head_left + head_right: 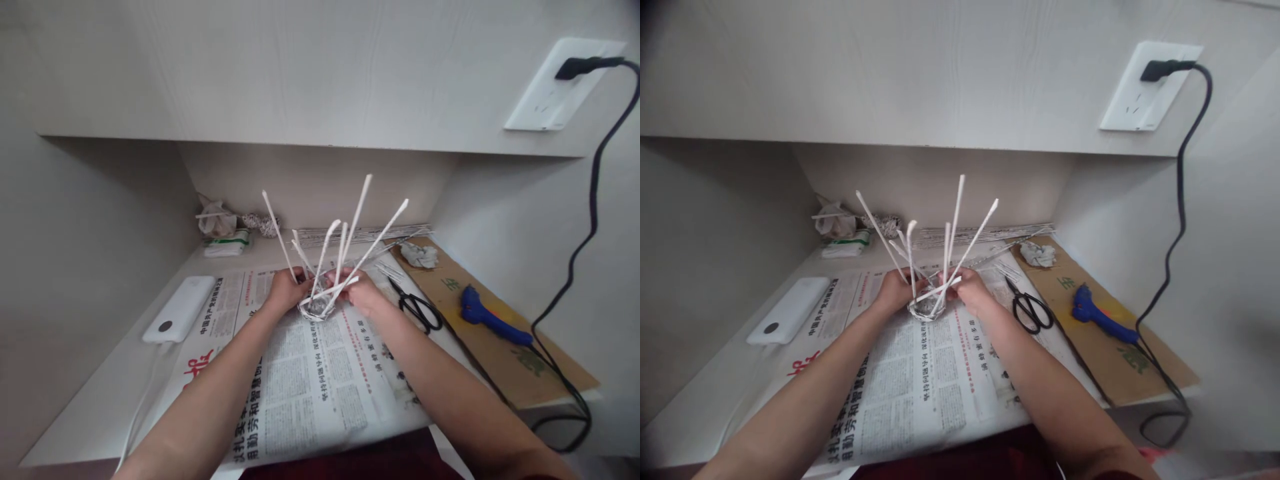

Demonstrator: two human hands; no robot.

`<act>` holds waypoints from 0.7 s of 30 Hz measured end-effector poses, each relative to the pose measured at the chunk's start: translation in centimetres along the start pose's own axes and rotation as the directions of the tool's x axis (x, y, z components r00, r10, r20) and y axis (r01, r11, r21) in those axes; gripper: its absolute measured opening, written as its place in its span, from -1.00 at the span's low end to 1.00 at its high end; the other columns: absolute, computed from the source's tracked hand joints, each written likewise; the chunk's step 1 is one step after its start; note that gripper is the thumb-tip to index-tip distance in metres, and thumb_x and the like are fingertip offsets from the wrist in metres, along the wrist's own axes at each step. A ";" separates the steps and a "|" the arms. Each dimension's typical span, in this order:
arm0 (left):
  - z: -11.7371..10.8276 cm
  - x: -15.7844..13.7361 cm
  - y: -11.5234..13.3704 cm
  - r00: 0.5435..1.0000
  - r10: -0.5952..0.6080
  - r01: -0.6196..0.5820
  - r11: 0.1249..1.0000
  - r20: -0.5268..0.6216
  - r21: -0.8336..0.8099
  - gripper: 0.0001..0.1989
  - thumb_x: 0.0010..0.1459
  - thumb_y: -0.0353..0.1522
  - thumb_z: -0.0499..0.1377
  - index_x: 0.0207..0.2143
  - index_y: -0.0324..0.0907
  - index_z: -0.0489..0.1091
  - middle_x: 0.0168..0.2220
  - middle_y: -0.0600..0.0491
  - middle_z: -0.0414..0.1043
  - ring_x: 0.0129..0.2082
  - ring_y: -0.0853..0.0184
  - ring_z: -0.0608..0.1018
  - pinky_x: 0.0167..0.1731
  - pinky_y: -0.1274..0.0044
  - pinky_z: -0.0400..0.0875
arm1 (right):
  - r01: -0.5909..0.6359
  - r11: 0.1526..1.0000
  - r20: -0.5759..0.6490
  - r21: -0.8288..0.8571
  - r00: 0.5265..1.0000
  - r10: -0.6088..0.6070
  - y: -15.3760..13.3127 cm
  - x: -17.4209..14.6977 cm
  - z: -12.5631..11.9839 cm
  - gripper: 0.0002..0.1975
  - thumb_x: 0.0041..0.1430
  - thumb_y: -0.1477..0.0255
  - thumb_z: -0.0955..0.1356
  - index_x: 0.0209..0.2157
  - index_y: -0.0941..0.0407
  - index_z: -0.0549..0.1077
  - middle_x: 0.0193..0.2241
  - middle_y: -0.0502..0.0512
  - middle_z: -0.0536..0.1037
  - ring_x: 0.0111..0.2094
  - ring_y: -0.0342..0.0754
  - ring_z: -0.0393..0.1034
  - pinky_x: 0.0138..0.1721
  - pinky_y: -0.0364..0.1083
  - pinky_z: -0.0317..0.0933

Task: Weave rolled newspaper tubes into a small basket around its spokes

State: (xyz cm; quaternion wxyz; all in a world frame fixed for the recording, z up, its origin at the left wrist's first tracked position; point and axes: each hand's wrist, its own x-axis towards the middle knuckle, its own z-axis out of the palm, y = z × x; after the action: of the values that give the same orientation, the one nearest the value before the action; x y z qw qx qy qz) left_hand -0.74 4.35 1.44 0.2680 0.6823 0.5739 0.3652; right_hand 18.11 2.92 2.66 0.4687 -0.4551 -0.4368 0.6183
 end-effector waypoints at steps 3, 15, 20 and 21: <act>0.0 0.0 0.4 1.000 0.001 -0.002 0.999 0.017 0.042 -0.81 0.00 -0.28 0.23 -0.40 -0.22 0.54 -0.44 0.00 0.57 -0.43 0.29 0.55 -0.41 0.54 0.30 | 0.069 0.995 -0.013 -0.075 0.997 -0.070 1.2 0.7 0.4 -0.72 -0.26 0.33 0.54 -0.46 0.14 0.51 -0.61 -0.02 0.51 -0.71 -0.21 0.22 -0.72 -0.20 0.01; 0.6 -0.2 0.5 1.000 0.019 -0.019 0.999 -0.009 0.029 -0.78 0.00 -0.22 0.23 -0.48 -0.21 0.47 -0.53 0.05 0.49 -0.53 0.35 0.46 -0.51 0.57 0.22 | 0.218 0.960 -0.117 -0.177 0.964 -0.240 4.0 2.9 0.5 -0.59 -0.23 0.32 0.49 -0.26 0.06 0.40 -0.54 -0.13 0.42 -0.56 -0.13 0.36 -0.50 -0.11 0.29; 0.4 -0.7 1.5 0.999 0.032 -0.030 0.998 -0.026 0.063 -0.82 -0.01 -0.27 0.24 -0.51 -0.21 0.45 -0.57 0.07 0.46 -0.56 0.38 0.44 -0.51 0.57 0.23 | 0.311 0.891 -0.191 -0.331 0.903 -0.385 3.9 2.8 0.5 -0.52 -0.15 0.42 0.44 -0.09 0.05 0.39 -0.46 -0.09 0.45 -0.50 -0.15 0.38 -0.46 -0.15 0.28; 0.4 -0.8 1.6 0.999 0.036 -0.035 0.998 -0.018 0.053 -0.83 -0.01 -0.28 0.24 -0.49 -0.21 0.46 -0.56 0.07 0.47 -0.55 0.37 0.45 -0.51 0.57 0.24 | 0.332 0.894 -0.214 -0.300 0.890 -0.403 3.7 2.7 0.5 -0.51 -0.15 0.44 0.43 -0.09 0.05 0.38 -0.46 -0.09 0.45 -0.48 -0.15 0.39 -0.45 -0.16 0.28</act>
State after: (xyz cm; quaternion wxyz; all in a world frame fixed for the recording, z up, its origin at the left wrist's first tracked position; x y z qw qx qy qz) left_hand 0.46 3.27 2.30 0.2380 0.6957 0.5736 0.3611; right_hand 16.59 4.85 -1.22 0.5705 -0.4999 -0.5235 0.3880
